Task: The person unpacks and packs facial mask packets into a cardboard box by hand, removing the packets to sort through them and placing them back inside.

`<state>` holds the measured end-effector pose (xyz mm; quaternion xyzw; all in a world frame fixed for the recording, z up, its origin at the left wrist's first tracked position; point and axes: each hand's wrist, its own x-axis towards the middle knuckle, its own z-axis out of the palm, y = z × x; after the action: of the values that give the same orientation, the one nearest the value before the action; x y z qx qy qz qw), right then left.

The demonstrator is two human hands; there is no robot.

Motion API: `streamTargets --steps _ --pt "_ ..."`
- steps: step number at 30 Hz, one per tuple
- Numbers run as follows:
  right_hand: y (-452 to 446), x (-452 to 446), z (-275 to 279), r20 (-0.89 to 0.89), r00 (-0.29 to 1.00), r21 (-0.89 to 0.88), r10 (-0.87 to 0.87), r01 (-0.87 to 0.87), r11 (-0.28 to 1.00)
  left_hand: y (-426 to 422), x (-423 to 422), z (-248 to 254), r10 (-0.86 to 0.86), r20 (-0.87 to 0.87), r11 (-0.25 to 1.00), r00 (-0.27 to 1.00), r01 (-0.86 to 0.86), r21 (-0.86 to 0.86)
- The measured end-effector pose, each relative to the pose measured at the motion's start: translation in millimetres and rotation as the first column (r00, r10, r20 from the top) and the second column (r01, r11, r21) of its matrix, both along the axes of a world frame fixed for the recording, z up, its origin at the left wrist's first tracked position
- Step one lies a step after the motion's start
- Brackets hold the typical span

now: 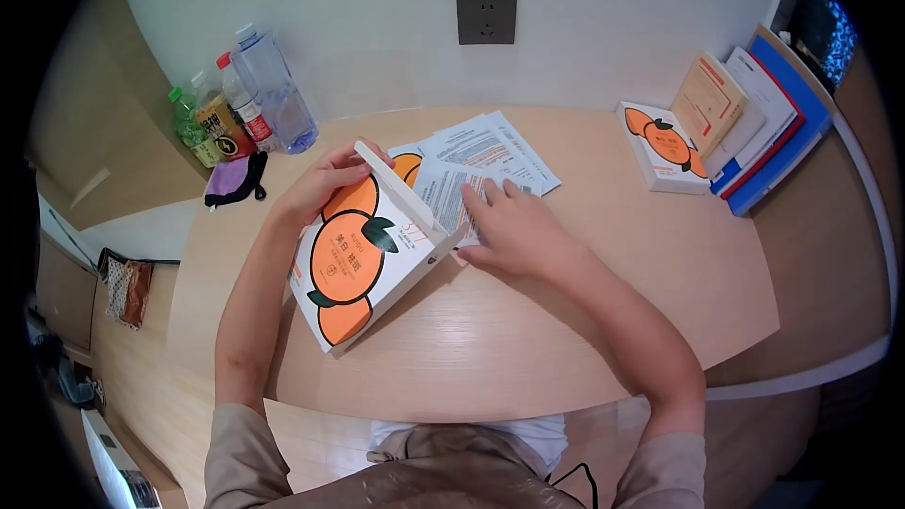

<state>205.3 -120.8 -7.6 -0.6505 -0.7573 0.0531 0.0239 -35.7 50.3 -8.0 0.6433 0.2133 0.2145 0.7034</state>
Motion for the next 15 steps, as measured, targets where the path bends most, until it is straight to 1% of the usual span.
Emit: streamTargets --steps 1,3,4,6,7,9,10,12,13,14,15 --pt "0 -3 -3 0.0 1.0 0.0 0.0 0.0 1.0 0 -1 0 0.0 0.0 1.0 1.0 0.0 0.0" --pt "-1 -9 -15 0.167 0.986 -0.023 0.0 0.004 1.0 0 0 1 0.009 -0.012 1.0 1.0 -0.009 -0.004" --pt "-3 -9 -22 0.165 0.986 -0.02 -0.003 0.007 1.0 0 0 1 0.006 -0.014 1.0 1.0 -0.006 -0.002" --pt "-6 -10 -31 0.297 0.955 0.207 -0.005 -0.059 0.977 1 -1 0 0.028 -0.007 1.0 1.0 -0.028 -0.01" --pt "-4 -9 -31 0.296 0.955 0.21 -0.007 -0.058 0.976 1 -2 -1 0.027 -0.008 1.0 1.0 -0.027 -0.007" --pt "1 -6 -28 0.122 0.99 0.355 -0.065 0.017 0.935 3 -3 -1 0.031 0.0 0.999 1.0 -0.031 -0.01" --pt "5 0 -29 0.121 0.99 0.357 -0.067 0.019 0.934 3 -3 -1 0.029 -0.001 1.0 1.0 -0.029 -0.008" --pt "16 20 -29 -0.13 0.986 0.515 -0.105 0.157 0.842 5 -4 -1 0.03 0.008 0.999 1.0 -0.03 -0.02" --pt "16 25 -17 -0.129 0.986 0.516 -0.102 0.154 0.843 5 -4 -1 0.033 0.009 0.999 0.999 -0.032 -0.02" --pt "14 30 -1 -0.597 0.788 0.334 -0.152 0.416 0.846 6 -5 -1 0.025 0.023 1.0 0.999 -0.024 -0.007" --pt "13 33 9 -0.9 0.384 0.045 -0.207 0.554 0.831 5 -4 -2 0.016 0.039 1.0 0.999 -0.016 0.003"
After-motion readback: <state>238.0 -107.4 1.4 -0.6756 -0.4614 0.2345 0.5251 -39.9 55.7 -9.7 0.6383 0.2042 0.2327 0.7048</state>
